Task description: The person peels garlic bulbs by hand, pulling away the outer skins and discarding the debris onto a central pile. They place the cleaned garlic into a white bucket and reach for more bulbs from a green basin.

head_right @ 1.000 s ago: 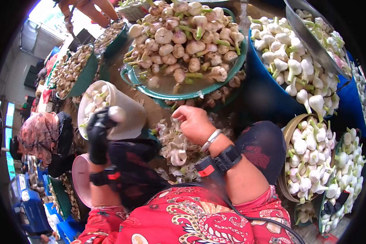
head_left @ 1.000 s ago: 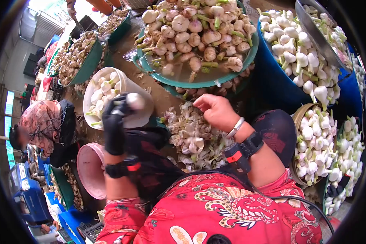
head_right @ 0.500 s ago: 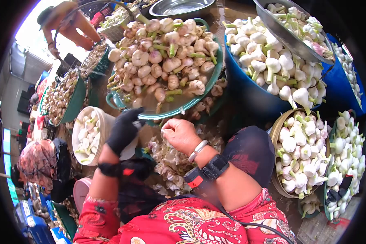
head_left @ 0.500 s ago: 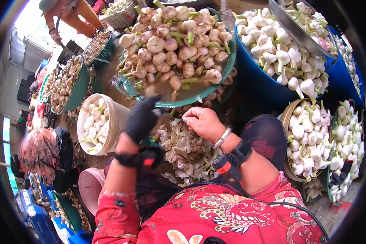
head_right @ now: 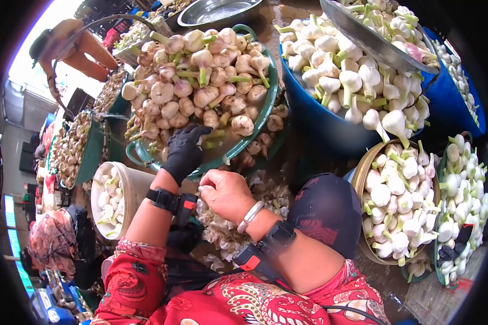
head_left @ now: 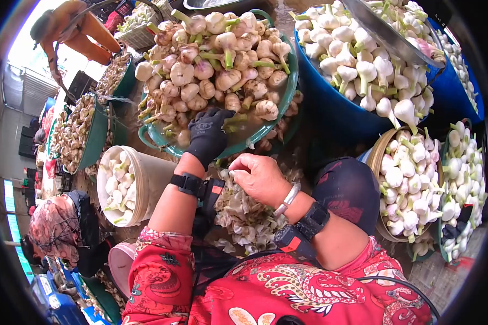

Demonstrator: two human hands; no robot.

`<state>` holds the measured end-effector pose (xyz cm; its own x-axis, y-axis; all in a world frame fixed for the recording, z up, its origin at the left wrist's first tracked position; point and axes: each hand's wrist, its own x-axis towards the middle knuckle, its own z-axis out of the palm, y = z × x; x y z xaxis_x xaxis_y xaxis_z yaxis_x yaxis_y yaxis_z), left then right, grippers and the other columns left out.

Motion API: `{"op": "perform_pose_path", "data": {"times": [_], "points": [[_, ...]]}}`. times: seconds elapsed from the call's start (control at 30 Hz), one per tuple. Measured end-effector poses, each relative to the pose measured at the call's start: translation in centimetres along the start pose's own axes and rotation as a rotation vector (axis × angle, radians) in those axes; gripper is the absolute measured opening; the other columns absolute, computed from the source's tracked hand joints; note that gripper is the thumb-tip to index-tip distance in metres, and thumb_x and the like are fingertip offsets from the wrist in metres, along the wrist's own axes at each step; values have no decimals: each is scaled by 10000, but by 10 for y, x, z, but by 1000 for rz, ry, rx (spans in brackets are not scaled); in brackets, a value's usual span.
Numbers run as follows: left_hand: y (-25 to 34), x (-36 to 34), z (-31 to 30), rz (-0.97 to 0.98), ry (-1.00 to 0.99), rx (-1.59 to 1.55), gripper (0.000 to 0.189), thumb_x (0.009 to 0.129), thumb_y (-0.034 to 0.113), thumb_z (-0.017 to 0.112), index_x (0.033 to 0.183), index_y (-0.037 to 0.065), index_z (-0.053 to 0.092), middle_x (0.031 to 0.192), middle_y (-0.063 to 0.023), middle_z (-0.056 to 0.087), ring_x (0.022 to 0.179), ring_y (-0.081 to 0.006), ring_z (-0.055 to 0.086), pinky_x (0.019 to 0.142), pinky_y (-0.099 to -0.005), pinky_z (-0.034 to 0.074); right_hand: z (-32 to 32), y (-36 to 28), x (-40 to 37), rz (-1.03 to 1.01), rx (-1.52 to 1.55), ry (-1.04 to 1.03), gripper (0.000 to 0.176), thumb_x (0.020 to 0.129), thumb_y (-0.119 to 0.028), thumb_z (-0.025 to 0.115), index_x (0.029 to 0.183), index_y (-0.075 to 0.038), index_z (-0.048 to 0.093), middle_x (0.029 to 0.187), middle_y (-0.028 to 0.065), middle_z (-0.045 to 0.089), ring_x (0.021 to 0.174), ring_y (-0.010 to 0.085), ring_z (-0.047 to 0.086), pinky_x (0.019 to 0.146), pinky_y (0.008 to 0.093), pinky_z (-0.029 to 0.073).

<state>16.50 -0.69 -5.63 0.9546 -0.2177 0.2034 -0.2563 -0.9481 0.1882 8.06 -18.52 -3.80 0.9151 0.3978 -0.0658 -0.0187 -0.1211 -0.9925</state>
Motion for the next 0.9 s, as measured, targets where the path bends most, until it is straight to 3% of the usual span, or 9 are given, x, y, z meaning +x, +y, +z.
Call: {"op": "perform_pose_path", "data": {"times": [0.3,0.37,0.4,0.47,0.53,0.63,0.73,0.8,0.9], "points": [[-25,-17,3,-253,-397,223,376,749,293,622,1124,265,624,1095,-133,614,982,-353,597,816,-475,452,2,3,0,-7,-33,-4,145,786,-112,594,869,-5,648,741,111,653,690,152,616,659,295,490],[-33,-20,10,-173,-104,54,270,767,240,650,1030,184,670,957,-99,664,828,-261,645,730,-383,490,3,3,1,-9,-43,-1,145,783,-105,601,882,-8,646,742,100,654,686,147,614,658,293,490],[-36,-23,7,-178,-105,50,270,767,240,650,1030,183,670,957,-99,664,828,-261,645,730,-383,490,4,4,2,-16,-53,0,149,780,-98,609,895,-11,643,742,88,655,683,143,613,657,291,491],[-40,-31,-11,-469,42,-893,159,801,149,659,950,96,683,833,-28,666,724,-128,609,672,-268,479,3,2,3,29,-37,16,231,768,-91,634,988,-24,624,812,84,654,714,140,614,669,293,498],[-31,-49,-32,-482,91,-1200,187,835,95,638,1007,25,655,855,4,649,724,-82,566,675,-238,459,7,1,6,71,-15,31,333,755,-84,659,1081,-36,605,882,80,654,744,138,616,681,295,505],[16,-81,-62,-557,-34,-1420,260,855,135,630,1083,9,627,910,-2,642,765,-82,561,701,-225,443,19,8,10,-134,293,130,650,651,-94,753,1257,-62,520,1155,128,554,994,224,578,870,299,475],[28,-110,-54,-420,-24,-1321,272,875,164,628,1104,18,623,932,4,639,774,-73,553,707,-210,429,23,17,10,-89,374,-27,650,625,-91,773,1231,-65,540,1120,118,562,987,204,579,863,297,478],[31,-115,-52,-657,27,-1536,256,897,169,608,1106,23,625,944,10,638,777,-68,555,703,-207,431,24,13,4,-112,347,-23,667,598,-81,782,1222,-67,547,1101,116,565,996,201,575,869,297,474],[37,-119,-55,-620,100,-1451,246,907,168,597,1102,21,626,934,8,640,779,-65,559,688,-216,445,24,3,-3,-284,88,0,637,721,46,716,1300,-47,468,1115,31,562,943,102,576,822,264,506]]}}
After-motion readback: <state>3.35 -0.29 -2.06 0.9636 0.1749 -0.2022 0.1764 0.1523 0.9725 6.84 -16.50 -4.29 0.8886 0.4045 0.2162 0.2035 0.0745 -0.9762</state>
